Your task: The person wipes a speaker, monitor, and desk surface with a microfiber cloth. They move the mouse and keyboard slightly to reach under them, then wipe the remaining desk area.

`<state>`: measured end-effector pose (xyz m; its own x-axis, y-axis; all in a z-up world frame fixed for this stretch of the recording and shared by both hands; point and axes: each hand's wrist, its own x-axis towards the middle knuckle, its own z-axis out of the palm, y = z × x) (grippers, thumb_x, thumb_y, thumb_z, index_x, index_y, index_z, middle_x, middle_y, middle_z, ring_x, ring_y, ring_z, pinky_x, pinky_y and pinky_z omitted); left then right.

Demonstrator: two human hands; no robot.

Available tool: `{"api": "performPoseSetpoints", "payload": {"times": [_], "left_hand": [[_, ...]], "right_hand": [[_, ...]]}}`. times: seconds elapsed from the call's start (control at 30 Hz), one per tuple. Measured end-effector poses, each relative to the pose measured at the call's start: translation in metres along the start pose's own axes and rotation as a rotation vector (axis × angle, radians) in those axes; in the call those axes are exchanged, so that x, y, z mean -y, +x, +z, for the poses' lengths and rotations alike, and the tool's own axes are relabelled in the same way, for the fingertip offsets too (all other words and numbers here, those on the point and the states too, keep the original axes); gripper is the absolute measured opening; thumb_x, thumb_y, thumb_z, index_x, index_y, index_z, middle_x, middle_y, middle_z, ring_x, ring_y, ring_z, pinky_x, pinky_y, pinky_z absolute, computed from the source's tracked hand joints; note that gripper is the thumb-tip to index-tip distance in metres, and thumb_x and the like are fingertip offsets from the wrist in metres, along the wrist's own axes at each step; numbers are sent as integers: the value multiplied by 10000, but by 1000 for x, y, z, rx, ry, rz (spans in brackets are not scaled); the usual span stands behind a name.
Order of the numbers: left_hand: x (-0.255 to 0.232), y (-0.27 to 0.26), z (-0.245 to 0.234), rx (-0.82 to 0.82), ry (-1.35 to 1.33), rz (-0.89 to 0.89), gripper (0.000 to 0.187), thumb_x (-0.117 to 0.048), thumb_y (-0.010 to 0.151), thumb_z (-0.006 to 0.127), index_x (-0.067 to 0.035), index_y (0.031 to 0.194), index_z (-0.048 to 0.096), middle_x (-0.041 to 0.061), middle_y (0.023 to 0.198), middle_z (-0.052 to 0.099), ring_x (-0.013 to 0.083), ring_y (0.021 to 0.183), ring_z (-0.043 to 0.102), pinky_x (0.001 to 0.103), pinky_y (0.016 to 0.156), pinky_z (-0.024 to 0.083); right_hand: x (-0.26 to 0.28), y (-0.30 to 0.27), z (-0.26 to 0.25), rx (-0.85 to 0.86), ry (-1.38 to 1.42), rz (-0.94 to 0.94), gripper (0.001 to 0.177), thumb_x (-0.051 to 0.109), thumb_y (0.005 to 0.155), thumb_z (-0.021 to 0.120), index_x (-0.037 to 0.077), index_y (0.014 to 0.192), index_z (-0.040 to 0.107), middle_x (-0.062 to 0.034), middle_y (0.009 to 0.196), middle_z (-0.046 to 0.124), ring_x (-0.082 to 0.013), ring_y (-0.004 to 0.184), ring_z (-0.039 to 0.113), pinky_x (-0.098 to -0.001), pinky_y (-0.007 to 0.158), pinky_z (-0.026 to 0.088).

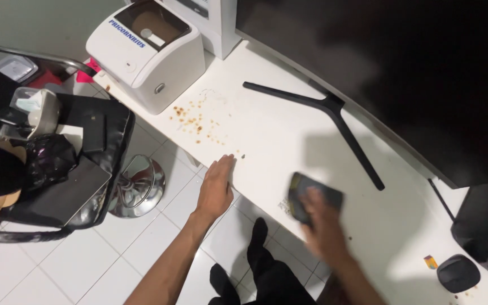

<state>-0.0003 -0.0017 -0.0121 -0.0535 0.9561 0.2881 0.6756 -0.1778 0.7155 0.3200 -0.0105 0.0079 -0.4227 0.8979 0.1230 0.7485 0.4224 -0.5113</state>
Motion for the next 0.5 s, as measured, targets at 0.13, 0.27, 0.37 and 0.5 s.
{"api": "performPoseSetpoints", "payload": {"times": [0.13,0.27,0.37,0.5], "left_hand": [[15,13,-6,-3,94,59,563,91,828,547,20,1386,521,205,1544,479,383,1477,378,492,1251,242],[11,18,-16,57,301,-208,581,-83,892,552,9,1450,419,232,1611,271,393,1511,209,603,1215,106],[20,13,-9,27,301,-297,574,-161,956,493,3,1489,357,202,1646,215,383,1532,159,648,1198,68],[34,24,-4,-69,213,-308,594,-169,971,443,8,1525,323,182,1665,212,364,1559,149,648,1207,61]], "right_hand": [[-19,40,-35,19,-278,-34,765,224,758,763,70,1455,486,-212,1549,409,-382,1432,382,-539,1161,287],[-36,127,10,-105,-456,-149,805,314,868,716,-42,1522,409,-331,1548,355,-451,1455,321,-636,1188,226],[22,192,46,-97,-428,-125,773,342,925,683,-37,1539,402,-315,1583,335,-435,1492,277,-641,1216,189],[109,249,87,96,-250,-257,810,337,894,664,-48,1530,342,-272,1608,256,-397,1498,182,-586,1188,87]]}}
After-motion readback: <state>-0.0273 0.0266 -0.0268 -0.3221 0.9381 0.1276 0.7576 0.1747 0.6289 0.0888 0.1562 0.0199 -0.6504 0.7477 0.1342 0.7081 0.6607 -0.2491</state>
